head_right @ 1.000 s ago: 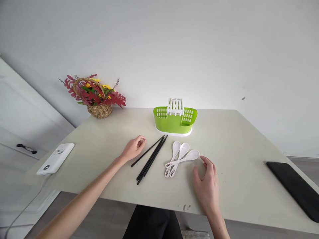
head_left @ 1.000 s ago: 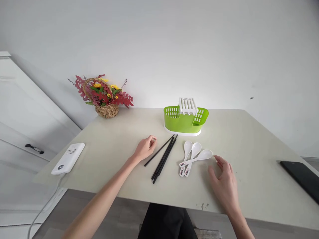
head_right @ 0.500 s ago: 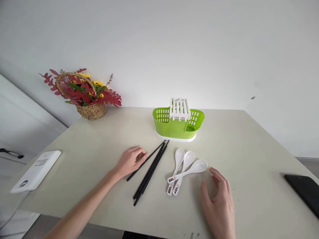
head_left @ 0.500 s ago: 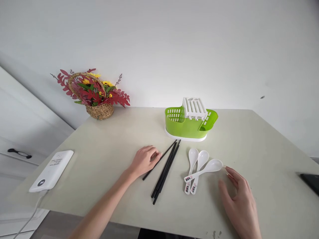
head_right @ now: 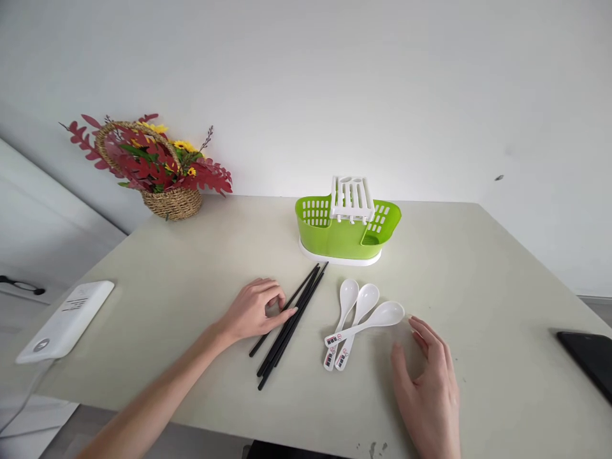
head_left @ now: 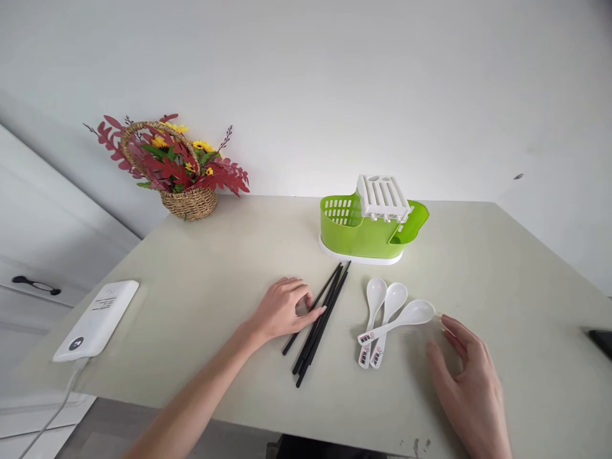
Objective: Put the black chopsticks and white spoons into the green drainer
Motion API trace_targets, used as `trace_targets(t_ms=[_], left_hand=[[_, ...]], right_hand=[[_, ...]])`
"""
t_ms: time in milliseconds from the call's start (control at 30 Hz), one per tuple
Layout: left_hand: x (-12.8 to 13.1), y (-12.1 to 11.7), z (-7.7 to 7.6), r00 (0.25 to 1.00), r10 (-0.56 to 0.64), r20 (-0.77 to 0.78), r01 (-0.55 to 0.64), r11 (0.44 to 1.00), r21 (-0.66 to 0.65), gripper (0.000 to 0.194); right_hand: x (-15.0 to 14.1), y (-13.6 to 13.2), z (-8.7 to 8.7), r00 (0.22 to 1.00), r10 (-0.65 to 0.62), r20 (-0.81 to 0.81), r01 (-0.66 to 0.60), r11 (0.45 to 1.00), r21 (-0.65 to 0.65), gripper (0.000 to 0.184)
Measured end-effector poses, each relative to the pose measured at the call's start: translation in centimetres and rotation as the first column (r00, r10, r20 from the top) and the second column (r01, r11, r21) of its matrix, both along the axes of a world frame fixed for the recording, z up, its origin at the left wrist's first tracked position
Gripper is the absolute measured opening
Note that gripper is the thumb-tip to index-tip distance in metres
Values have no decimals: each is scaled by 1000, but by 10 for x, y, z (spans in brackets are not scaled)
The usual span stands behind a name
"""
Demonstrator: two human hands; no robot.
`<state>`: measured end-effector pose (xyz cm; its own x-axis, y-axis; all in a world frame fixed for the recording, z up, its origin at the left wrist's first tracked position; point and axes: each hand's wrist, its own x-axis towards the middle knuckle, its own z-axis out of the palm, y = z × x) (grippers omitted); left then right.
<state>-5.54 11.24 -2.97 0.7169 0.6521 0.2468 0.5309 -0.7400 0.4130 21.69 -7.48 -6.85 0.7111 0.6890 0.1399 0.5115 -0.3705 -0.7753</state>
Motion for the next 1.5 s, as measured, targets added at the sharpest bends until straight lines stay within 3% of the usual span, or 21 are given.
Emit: trace_targets(t_ms=[833,1100,1200,1333,1500], left_hand=[[-2,-3,1,1000,17,-19,-18,999,-27,23],[-6,-13,15,989,94,-113,-99,994,-44,10],[-14,-20,24,959,178,-221,-190,981,-38,7],[-26,-27,33,852,322,-412,-335,941,41,8],[-31,-37,40,762,337,-553,-314,939,140,19]], right_hand=[[-1,2,2,1000,6,1,-6,998,-59,60],[7,0,-14,998,56,19,-55,997,-46,59],[11,0,-19,997,75,30,-73,995,-64,59],[12,-1,-19,995,81,55,-78,995,-62,58],[6,-2,-10,996,73,59,-71,997,-35,59]])
